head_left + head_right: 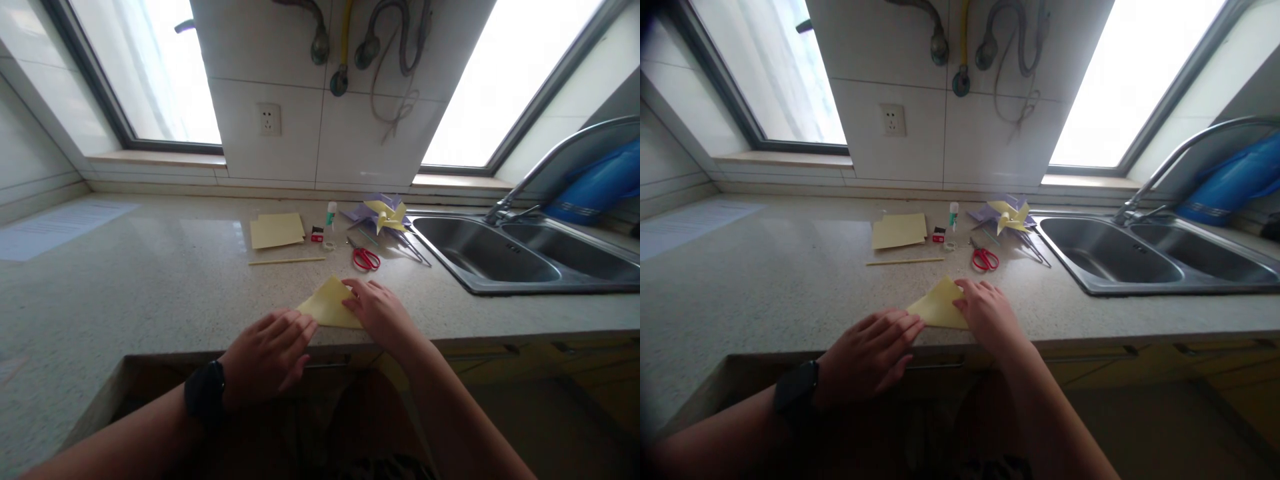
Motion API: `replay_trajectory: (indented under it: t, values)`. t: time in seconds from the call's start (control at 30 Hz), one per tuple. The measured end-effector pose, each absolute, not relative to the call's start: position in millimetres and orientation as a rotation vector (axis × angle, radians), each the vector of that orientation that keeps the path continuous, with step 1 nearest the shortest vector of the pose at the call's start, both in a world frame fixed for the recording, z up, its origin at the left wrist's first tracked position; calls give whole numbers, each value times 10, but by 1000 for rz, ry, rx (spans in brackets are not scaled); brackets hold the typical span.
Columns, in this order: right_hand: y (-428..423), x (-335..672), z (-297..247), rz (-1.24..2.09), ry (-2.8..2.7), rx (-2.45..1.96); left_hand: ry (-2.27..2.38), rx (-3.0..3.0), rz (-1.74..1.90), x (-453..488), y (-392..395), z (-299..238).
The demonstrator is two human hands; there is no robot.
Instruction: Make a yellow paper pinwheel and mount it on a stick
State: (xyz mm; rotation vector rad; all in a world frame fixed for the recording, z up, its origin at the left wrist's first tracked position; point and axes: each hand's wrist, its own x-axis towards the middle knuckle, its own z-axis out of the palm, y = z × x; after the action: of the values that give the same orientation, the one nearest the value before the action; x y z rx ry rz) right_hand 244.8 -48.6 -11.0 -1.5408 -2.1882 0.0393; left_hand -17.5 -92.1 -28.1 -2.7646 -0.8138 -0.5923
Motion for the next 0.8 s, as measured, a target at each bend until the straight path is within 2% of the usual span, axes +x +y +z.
replay_trajectory:
  t: [0.3, 0.57, 0.8]
  values:
    - [-666, 2405, -134, -134, -2133, -1533, -960, -2720, -470, -75, -940, -324]
    - [-1270, 1922, -226, 13, -2249, -1243, -961, -2653, -452, 6, -972, -382]
    - [-1391, 1811, -399, -15, -2196, -1318, -983, -2616, -432, 53, -1028, -340]
